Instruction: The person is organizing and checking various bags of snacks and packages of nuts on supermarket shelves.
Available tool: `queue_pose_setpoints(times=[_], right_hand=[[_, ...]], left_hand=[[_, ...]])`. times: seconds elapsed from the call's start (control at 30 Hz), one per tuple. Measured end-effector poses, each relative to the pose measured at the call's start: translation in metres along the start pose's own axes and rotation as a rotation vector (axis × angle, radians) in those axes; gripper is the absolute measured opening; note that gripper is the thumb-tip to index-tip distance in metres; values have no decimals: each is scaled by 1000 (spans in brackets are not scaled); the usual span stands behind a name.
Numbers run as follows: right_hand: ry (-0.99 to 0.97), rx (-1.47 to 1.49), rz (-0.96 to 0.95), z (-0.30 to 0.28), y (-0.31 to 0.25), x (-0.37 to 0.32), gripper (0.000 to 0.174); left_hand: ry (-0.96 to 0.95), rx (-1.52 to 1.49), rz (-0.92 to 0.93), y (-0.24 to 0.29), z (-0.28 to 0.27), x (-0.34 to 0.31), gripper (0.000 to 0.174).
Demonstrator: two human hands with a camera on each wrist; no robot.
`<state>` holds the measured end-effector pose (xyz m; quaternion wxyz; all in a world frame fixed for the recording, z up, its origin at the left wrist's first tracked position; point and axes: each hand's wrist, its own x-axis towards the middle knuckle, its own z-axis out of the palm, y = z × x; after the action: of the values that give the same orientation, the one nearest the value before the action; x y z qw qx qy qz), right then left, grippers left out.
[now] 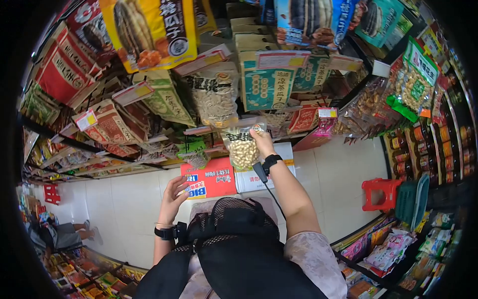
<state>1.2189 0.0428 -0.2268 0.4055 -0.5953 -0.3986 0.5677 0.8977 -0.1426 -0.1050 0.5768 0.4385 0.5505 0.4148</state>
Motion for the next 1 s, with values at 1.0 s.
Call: queue_pose_setpoints(times=[1.0], right_hand=[[36, 81, -99, 6, -14, 15, 23]], left_hand=[[-112, 54, 1, 25, 25, 50, 48]])
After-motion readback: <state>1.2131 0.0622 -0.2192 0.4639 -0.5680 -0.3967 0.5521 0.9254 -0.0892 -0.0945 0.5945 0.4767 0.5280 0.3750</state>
